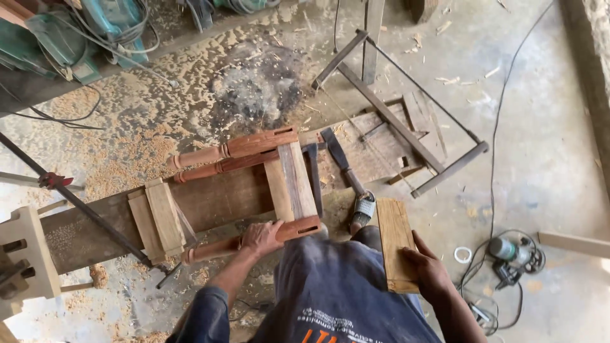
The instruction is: The person fits wooden slats and rails into the mortise joints of a wooden chair frame on the workbench, pressing pieces into place by hand and using a hammer to seat a joint. They then clamp a small wood block under their foot and cut it with a frame saw, before picking the block back up.
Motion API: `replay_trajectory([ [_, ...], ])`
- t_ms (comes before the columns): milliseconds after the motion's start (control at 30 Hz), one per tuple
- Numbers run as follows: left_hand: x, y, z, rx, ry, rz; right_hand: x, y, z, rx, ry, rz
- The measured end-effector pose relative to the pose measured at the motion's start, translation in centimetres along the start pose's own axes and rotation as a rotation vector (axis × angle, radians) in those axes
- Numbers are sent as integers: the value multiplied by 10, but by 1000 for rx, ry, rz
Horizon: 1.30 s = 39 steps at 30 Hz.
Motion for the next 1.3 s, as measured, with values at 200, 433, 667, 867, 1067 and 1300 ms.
replay_trajectory([
  [200, -5, 9, 21, 11, -45, 37, -52, -57, -46, 149, 26, -9],
  [433, 15, 24, -4, -4, -130, -101, -58, -52, -94, 74, -35, -82],
  [667, 15, 57, -39, 52, -173, -179, -36, -17, -85, 54, -27, -13],
  [867, 17, 88, -74, 172, -128, -102, -11, 38, -43, 135, 37, 57],
  [1067, -25, 123, -104, 165, -35, 158, 11, 120, -26, 229, 84, 102],
  [1300, -46, 89, -110, 101, -35, 220, 24, 168, -23, 236, 65, 65],
])
Point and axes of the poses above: each hand's wrist, its own x-axis away from the middle knuckle, its own y-axis out of the palm, z = x × y, the point moved 7 cm from there along -x, towards the middle knuckle, and after that the axes turned 7 degrees about y, right-handed, at the moved point
